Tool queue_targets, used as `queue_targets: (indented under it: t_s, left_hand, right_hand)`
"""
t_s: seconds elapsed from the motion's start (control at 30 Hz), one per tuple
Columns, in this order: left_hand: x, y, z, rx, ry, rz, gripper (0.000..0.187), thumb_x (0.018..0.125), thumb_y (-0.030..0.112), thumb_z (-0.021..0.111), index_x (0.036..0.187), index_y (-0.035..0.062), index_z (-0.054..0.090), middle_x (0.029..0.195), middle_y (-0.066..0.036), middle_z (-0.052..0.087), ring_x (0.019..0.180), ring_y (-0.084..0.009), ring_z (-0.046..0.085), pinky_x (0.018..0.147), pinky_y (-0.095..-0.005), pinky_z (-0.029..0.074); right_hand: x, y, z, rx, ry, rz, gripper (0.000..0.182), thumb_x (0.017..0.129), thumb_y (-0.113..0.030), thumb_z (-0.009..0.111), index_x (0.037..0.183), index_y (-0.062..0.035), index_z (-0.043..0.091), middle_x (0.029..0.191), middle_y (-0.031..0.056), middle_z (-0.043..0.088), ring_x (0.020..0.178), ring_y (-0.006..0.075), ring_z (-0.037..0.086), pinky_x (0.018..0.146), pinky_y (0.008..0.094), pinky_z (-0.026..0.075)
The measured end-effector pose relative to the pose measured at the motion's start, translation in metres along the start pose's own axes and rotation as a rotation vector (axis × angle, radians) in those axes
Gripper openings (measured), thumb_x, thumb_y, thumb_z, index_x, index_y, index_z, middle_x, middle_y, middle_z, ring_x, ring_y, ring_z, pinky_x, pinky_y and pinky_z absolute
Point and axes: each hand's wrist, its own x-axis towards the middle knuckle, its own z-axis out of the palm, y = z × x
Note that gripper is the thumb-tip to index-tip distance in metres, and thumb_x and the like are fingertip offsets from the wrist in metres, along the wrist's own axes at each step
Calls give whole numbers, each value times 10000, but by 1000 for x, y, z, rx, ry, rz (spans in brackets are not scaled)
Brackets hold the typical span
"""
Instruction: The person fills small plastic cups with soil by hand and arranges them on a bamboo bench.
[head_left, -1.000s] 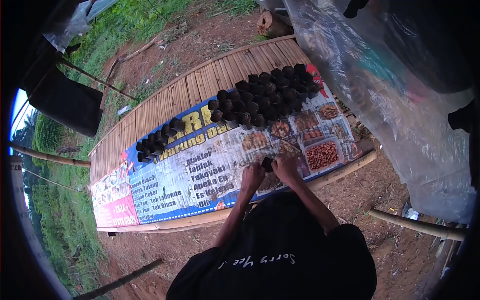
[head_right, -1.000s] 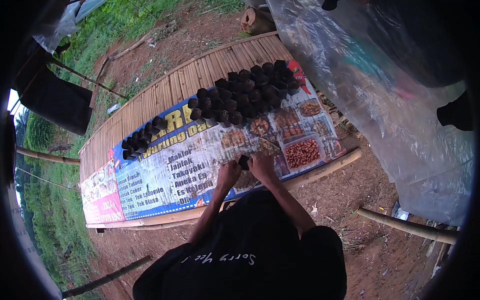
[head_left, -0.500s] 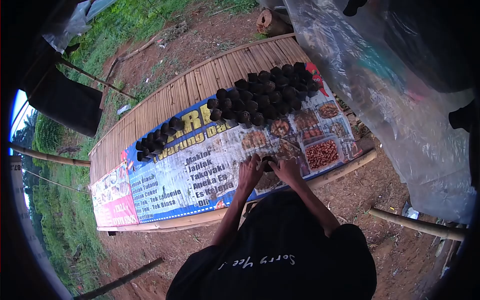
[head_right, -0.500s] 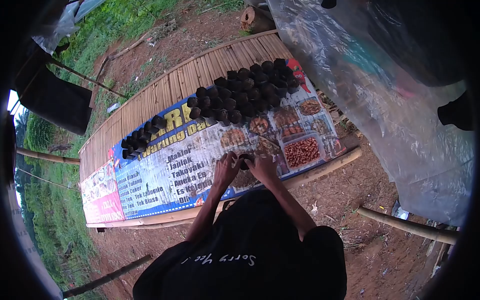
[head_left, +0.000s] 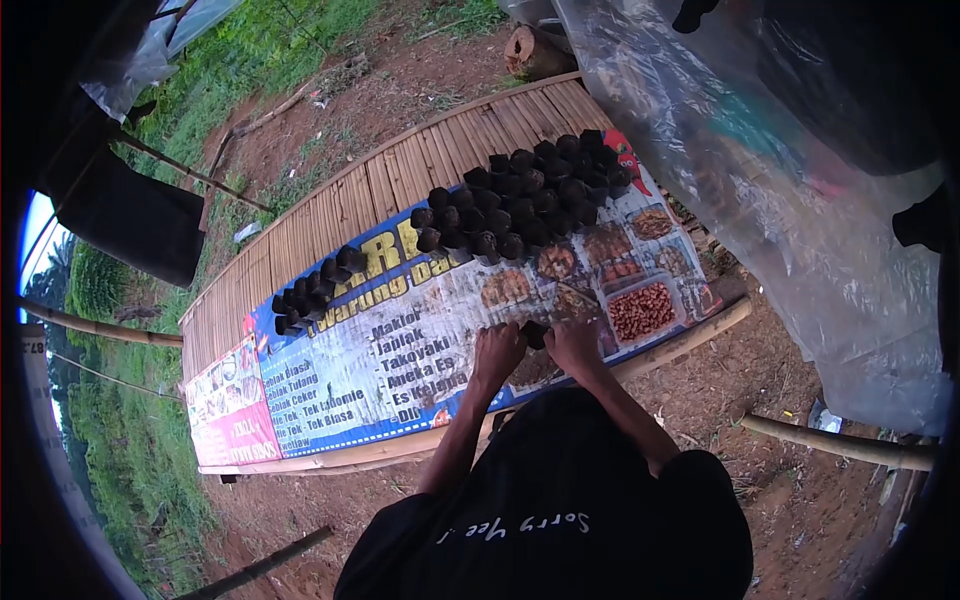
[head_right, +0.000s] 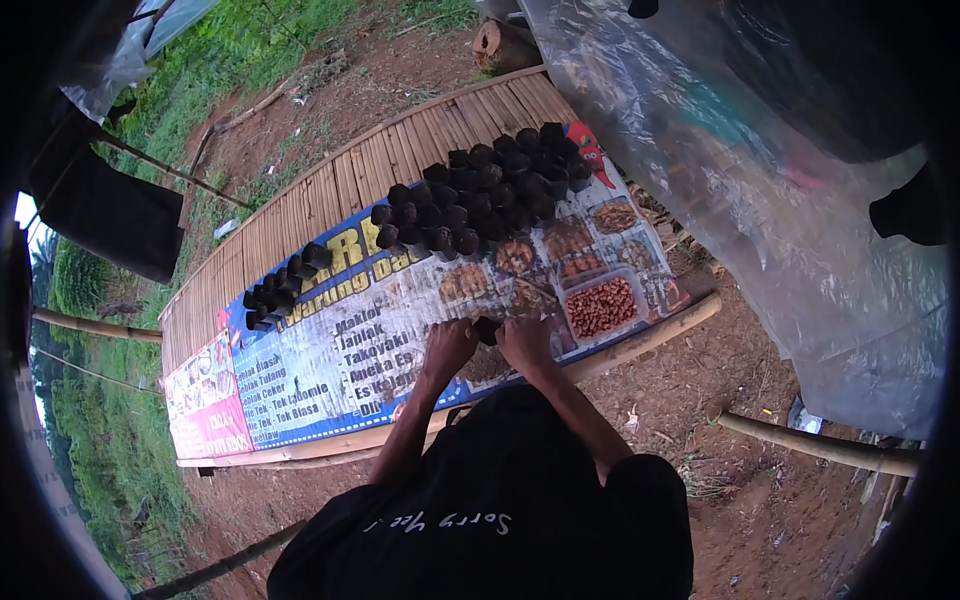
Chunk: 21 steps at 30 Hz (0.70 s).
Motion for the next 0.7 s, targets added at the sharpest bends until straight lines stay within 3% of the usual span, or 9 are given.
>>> queue_targets:
  t_s: [0.07,0.17,0.3,0.7]
  left_hand:
    - [-8,3,7,-59,2,-135,163,778,179,571,771,19,603,735,-211,638,713,-385,628,730,-505,466]
    - [-14,7,11,-99,125,-160,191,761,191,580,742,4,614,706,-237,624,673,-403,625,663,-504,486]
    - [-21,11,14,-128,158,-268,219,764,203,587,726,-11,618,672,-253,604,649,-412,621,611,-492,486]
    - [-27,20,12,-242,144,-391,258,768,232,568,744,-12,644,678,-295,597,671,-453,616,663,-515,505]
  right_hand:
    - [0,3,8,-20,30,-31,310,855,-308,523,797,-45,677,823,127,678,950,340,549,789,557,384]
    - [3,5,14,-70,104,-64,307,847,-305,533,771,-45,676,765,122,672,938,326,547,824,541,368]
    - [8,-2,0,-93,86,-125,313,840,-330,561,822,-44,685,807,132,684,966,331,552,868,485,376]
    - [21,-6,9,-60,175,-211,258,829,-299,579,767,-63,663,764,113,672,944,312,541,849,461,351]
